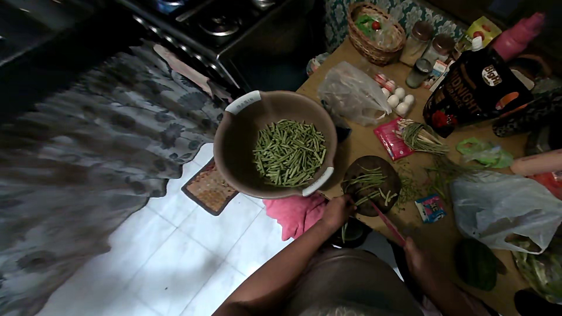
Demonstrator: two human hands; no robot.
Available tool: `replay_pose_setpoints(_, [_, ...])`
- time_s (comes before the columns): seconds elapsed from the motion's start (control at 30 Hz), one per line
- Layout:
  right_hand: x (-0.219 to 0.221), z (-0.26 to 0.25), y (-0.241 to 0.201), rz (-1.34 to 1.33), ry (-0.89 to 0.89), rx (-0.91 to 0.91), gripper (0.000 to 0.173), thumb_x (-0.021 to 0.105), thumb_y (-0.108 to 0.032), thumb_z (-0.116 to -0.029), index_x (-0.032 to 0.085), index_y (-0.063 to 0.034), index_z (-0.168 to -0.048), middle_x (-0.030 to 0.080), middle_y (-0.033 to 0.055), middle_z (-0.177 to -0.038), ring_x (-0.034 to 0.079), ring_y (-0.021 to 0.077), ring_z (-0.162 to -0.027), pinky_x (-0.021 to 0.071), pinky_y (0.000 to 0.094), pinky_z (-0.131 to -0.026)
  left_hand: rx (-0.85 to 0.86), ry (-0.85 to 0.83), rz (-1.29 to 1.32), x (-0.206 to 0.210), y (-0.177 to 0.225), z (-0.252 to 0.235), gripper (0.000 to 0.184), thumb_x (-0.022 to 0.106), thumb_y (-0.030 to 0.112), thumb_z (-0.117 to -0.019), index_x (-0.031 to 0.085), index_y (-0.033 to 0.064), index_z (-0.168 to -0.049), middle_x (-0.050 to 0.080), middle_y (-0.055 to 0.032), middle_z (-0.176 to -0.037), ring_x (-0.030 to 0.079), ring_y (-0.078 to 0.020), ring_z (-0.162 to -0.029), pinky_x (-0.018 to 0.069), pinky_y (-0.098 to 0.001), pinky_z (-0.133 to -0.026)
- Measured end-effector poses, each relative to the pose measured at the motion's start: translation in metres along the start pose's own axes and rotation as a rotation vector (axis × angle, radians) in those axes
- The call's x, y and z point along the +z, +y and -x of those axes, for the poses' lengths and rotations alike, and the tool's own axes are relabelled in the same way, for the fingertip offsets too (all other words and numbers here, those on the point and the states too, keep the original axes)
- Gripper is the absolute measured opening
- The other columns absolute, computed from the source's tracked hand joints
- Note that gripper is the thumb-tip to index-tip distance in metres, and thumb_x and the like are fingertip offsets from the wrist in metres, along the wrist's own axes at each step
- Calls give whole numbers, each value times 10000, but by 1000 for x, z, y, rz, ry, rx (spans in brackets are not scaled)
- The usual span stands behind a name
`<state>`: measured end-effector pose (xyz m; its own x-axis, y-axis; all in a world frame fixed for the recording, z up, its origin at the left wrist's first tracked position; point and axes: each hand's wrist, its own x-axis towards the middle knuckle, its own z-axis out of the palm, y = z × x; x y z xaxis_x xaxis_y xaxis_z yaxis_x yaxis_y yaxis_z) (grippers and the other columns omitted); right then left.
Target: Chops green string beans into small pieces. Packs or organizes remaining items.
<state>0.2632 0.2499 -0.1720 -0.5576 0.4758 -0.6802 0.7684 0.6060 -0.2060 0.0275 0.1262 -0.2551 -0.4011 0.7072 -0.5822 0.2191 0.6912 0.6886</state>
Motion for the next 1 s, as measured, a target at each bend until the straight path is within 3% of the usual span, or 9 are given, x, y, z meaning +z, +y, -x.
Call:
replay_pose_setpoints(0.17, [-16, 0, -12, 70, -101, 33, 371, 423, -143, -1095, 481, 0, -1432, 688, 264, -1125, 695, 424, -1054, 551, 570, -907, 6, -11, -26, 0, -1, -1, 298, 594, 221, -1037, 677, -3, -1215, 696, -216, -1178, 661, -355, -1141, 483, -548, -1033])
replay_pose_setpoints(0.33, [-29, -2, -41, 200, -277, 142, 451, 435, -131, -1088, 372, -35, -1523, 649, 266, -1251, 652, 423, -1176, 525, 561, -980, -19, -28, -39, -1, 0, -3, 298, 583, 225, -1043, 676, 9, -1227, 697, -206, -1188, 656, -353, -1157, 481, -547, -1038])
replay_pose_setpoints(0.4, [-12, -8, -34, 179, -212, 120, 435, 449, -150, -1086, 408, -26, -1500, 669, 264, -1206, 675, 423, -1128, 539, 558, -956, -25, -30, -37, -1, 0, -2, 296, 581, 228, -1045, 675, 13, -1226, 695, -205, -1187, 656, -355, -1156, 483, -549, -1034])
replay_pose_setpoints(0.5, [35, -22, 0, 116, 23, 9, 390, 482, -192, -1077, 523, -3, -1416, 718, 252, -1042, 724, 421, -968, 580, 564, -844, -34, -37, -53, -2, 0, 1, 296, 574, 227, -1048, 670, 17, -1234, 690, -207, -1198, 650, -358, -1166, 481, -547, -1039])
replay_pose_setpoints(0.6, [39, -32, 4, 131, -71, 87, 425, 444, -213, -1098, 432, -56, -1492, 706, 246, -1107, 712, 417, -1033, 563, 564, -899, -10, -35, -37, 0, -3, 5, 287, 585, 220, -1042, 678, 4, -1205, 692, -210, -1172, 655, -354, -1138, 481, -542, -1029])
replay_pose_setpoints(0.7, [35, -29, 16, -6, 53, -48, 358, 450, -163, -1094, 523, -3, -1406, 716, 258, -1041, 727, 417, -971, 579, 560, -861, 17, -42, -14, 3, 0, 9, 291, 604, 231, -1036, 669, 3, -1206, 696, -208, -1140, 664, -344, -1102, 490, -541, -1007])
replay_pose_setpoints(0.8, [19, -16, 18, -187, 106, -154, 373, 418, -132, -1096, 530, 59, -1396, 694, 273, -1118, 700, 401, -1041, 553, 548, -931, 21, -43, 18, 8, 8, 4, 315, 613, 234, -1032, 625, -8, -1233, 685, -220, -1128, 670, -359, -1078, 510, -549, -980])
replay_pose_setpoints(1.0, [9, 1, 18, -128, 51, -39, 402, 414, -191, -1107, 497, 51, -1417, 684, 282, -1136, 696, 420, -1042, 544, 572, -923, -38, -57, -85, 13, 29, -8, 348, 570, 248, -1051, 621, -13, -1276, 662, -242, -1231, 633, -394, -1190, 475, -577, -1039])
